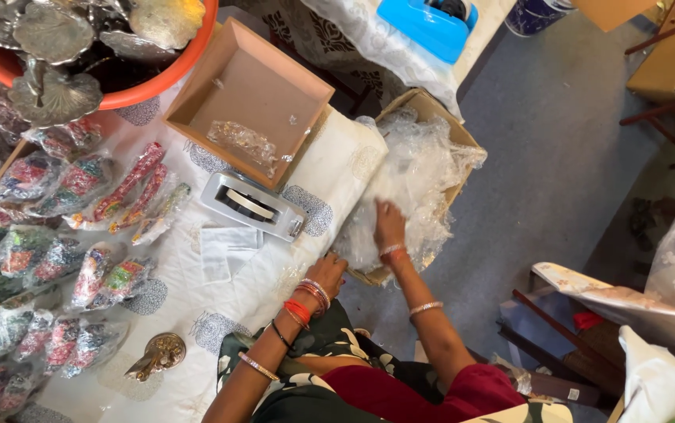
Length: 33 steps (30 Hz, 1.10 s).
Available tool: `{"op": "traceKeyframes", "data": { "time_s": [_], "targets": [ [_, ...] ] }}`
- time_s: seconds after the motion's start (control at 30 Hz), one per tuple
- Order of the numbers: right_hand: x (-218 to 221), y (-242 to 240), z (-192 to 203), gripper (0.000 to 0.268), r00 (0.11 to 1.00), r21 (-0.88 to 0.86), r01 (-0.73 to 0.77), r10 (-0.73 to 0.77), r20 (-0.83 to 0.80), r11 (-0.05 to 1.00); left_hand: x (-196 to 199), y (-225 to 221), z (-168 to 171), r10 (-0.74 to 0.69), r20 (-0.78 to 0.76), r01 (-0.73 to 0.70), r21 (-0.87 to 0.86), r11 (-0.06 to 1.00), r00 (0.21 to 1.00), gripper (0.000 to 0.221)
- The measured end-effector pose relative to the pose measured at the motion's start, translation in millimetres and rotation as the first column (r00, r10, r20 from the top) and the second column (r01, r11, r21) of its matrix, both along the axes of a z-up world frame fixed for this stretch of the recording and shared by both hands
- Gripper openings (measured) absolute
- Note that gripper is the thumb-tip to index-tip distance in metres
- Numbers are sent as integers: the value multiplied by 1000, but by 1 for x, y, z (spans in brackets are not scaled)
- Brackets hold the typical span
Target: Wrapping decorative figurines and items in bubble wrap and tissue paper for shipping.
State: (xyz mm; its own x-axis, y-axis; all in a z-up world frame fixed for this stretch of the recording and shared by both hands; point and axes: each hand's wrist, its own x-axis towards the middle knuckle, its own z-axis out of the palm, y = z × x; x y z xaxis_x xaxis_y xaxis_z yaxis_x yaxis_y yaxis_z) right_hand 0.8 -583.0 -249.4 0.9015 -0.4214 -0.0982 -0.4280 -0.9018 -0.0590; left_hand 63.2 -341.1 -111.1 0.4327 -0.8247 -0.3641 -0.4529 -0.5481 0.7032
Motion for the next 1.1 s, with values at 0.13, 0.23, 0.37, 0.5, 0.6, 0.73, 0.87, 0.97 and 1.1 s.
{"op": "traceKeyframes", "data": {
  "time_s": [0.13,0.23,0.37,0.5,0.6,0.73,0.87,0.97,1.1],
  "targets": [
    [-25,42,28,60,983,177,-182,174,59,967,-6,6,-14,-30,25,29,61,998,999,29],
    [-29,41,18,45,940,334,-341,308,149,879,-8,1,-7,-101,1,101,104,989,995,33],
    [-18,19,-10,55,974,511,-195,226,1,837,-10,-1,-3,-110,-62,116,102,988,992,32],
    [16,11,37,31,968,508,208,-249,14,836,-14,6,-23,-73,-53,77,60,995,996,34],
    [45,0,81,35,875,316,-18,-138,464,949,-10,7,-11,-74,-55,80,103,991,996,34],
    [27,-34,35,64,946,74,-112,84,312,991,-10,6,-15,-56,-8,56,45,997,998,30],
    [-20,-80,-68,14,967,454,194,-248,64,870,-10,10,-11,-42,-2,42,42,998,999,29],
    [-36,-100,-70,21,714,814,180,-643,277,552,-12,10,-11,-50,-4,50,11,999,999,29],
    [-32,-92,-4,10,252,934,164,-929,271,317,-15,5,4,-102,-28,103,56,993,994,27]
  ]
}}
